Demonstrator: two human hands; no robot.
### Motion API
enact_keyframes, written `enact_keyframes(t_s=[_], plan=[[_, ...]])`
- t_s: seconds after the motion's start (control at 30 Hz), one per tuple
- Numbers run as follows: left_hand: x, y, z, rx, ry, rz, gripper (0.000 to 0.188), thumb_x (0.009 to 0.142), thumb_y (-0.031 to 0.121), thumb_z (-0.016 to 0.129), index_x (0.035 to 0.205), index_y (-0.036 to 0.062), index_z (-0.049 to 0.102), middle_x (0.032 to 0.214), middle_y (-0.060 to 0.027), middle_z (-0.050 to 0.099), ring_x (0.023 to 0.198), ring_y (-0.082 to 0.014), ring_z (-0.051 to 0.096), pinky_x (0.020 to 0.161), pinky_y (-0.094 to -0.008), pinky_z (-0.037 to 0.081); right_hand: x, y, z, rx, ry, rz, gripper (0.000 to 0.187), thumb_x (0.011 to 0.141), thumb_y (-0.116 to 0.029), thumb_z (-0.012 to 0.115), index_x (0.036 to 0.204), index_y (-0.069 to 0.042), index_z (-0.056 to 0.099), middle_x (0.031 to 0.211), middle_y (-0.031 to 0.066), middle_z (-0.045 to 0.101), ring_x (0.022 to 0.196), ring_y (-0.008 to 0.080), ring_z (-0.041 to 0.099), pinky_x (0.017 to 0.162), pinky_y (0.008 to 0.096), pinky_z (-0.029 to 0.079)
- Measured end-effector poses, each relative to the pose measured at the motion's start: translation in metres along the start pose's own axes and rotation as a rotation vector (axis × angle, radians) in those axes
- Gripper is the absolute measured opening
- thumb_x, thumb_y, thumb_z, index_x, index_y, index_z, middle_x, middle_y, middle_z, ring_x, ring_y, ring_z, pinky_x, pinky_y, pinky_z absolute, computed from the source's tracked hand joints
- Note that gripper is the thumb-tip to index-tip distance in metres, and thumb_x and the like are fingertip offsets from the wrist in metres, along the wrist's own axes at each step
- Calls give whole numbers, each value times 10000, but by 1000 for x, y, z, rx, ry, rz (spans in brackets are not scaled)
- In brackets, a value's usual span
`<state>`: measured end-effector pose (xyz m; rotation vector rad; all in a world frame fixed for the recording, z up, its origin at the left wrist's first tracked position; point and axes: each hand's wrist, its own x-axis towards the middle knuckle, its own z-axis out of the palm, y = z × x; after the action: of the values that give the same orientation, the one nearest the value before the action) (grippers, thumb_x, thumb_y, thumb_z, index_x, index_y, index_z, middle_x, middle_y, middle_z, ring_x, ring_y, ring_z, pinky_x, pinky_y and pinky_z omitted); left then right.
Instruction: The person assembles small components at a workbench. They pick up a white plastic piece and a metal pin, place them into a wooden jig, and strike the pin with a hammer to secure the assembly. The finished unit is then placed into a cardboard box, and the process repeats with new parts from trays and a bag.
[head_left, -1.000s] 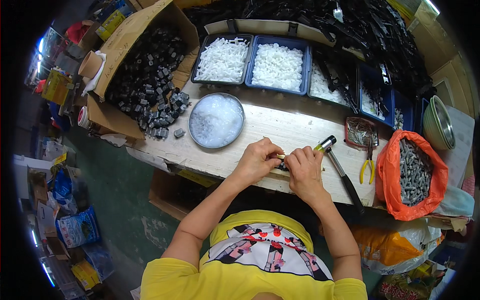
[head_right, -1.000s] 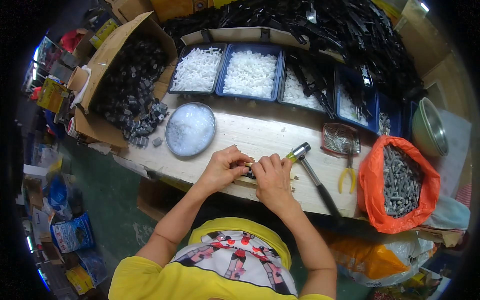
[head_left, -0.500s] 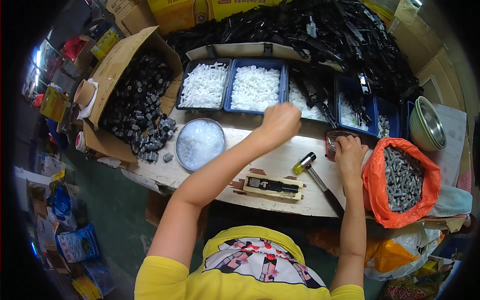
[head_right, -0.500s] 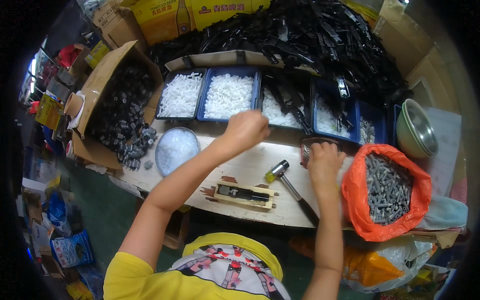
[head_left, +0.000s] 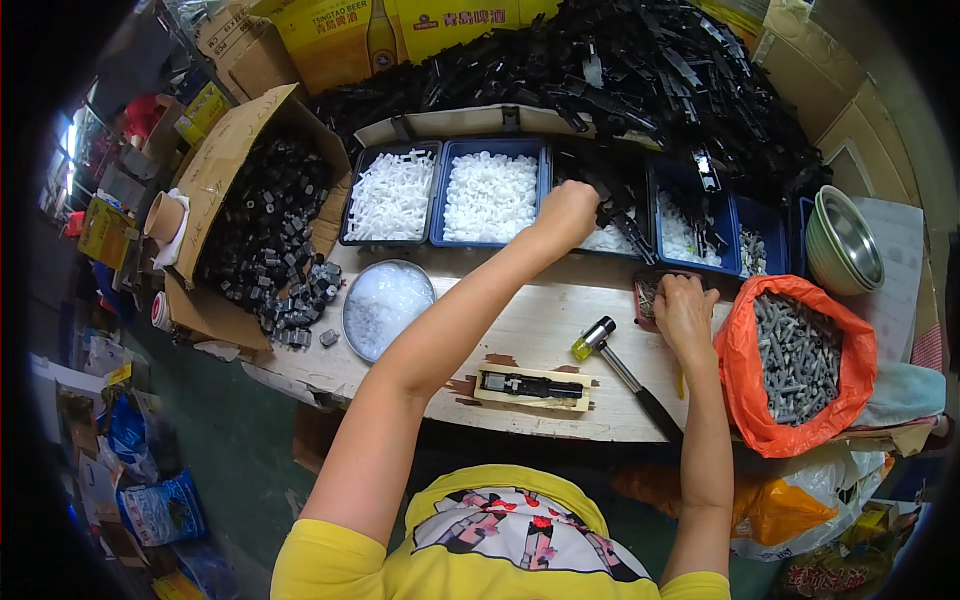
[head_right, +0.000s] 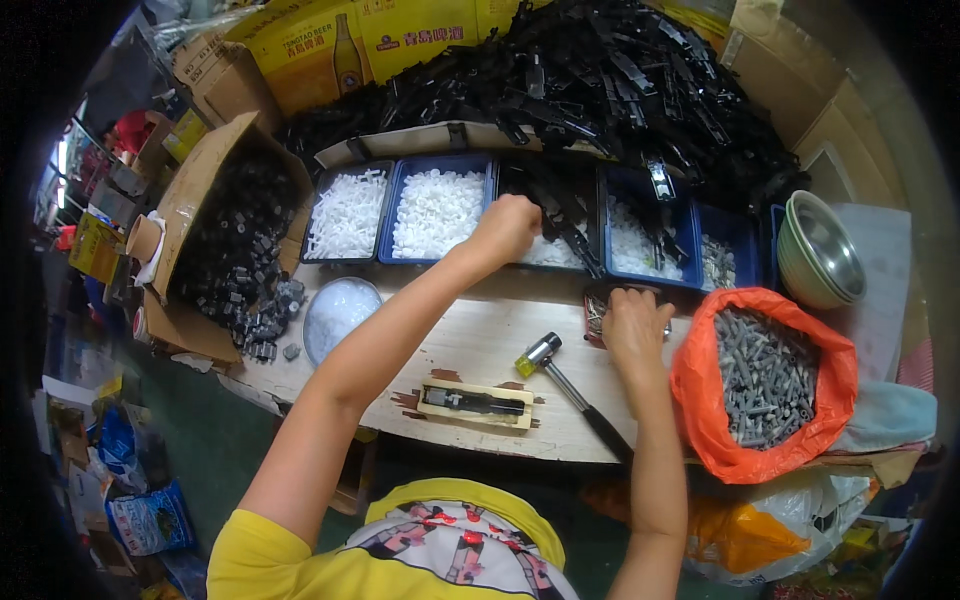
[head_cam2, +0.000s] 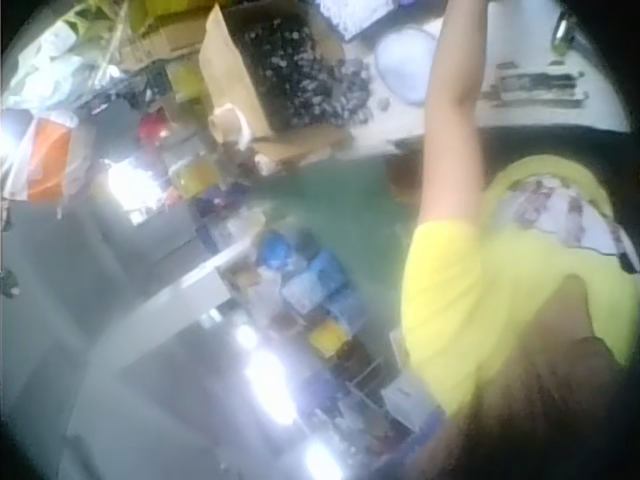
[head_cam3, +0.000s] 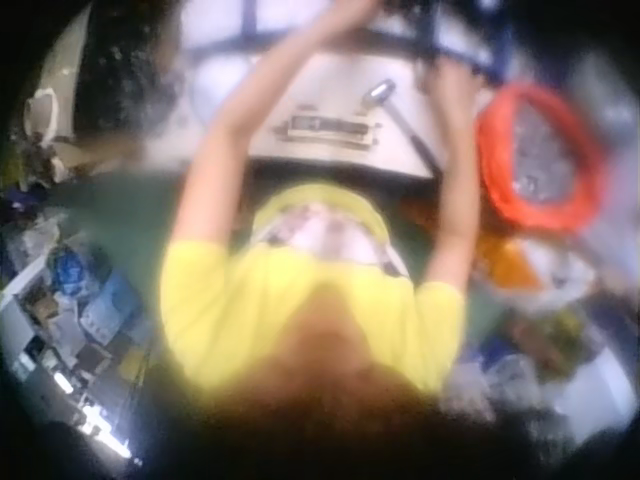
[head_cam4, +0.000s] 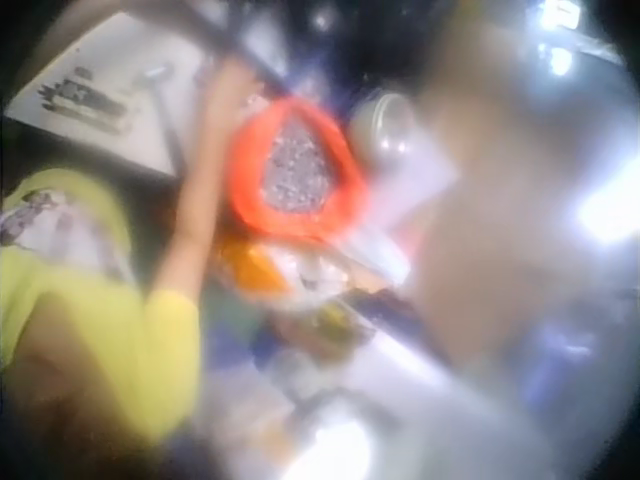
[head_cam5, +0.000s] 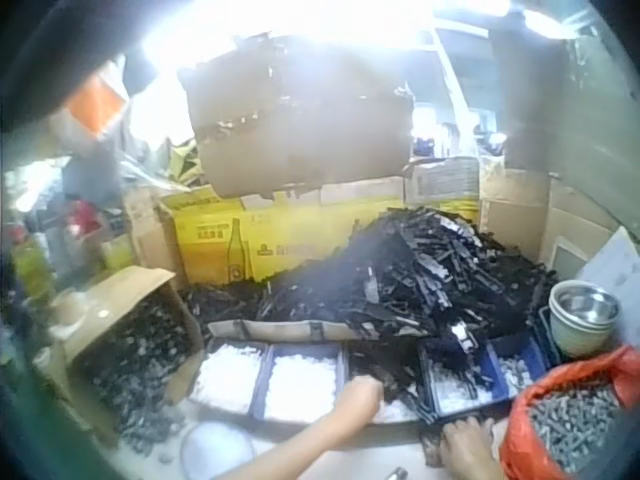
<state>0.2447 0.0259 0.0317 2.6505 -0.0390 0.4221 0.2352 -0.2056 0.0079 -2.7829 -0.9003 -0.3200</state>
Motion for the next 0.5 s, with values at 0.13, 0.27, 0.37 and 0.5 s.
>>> enact_keyframes(t_s=[0.13,0.27,0.37,0.5], plan=[[-26,16,-43,-970,-137,-374,104,735,4,636,824,-49,641,736,-155,649,689,-217,642,638,-296,518,-5,2,-8,290,-30,127,103,755,-153,552,755,-52,573,760,105,596,789,272,544,695,425,320],[-82,20,-48,-1347,-176,-386,163,777,-5,623,921,-80,606,793,-153,640,729,-204,639,646,-280,529,-10,0,-14,213,-21,112,90,762,-145,545,755,-59,571,750,101,596,777,277,550,685,418,320],[-124,20,-44,-1545,-120,-383,140,780,-34,608,918,-56,618,854,-147,630,780,-207,639,647,-273,538,-12,1,-13,47,10,49,70,759,-136,557,774,-69,573,749,99,601,762,276,561,698,434,324],[-163,19,-41,-1764,-69,-480,136,785,-33,606,920,-34,624,917,-143,619,796,-205,640,636,-262,544,-17,-10,-23,303,22,-23,62,735,-84,585,788,-51,584,733,98,590,745,264,553,688,386,360]])
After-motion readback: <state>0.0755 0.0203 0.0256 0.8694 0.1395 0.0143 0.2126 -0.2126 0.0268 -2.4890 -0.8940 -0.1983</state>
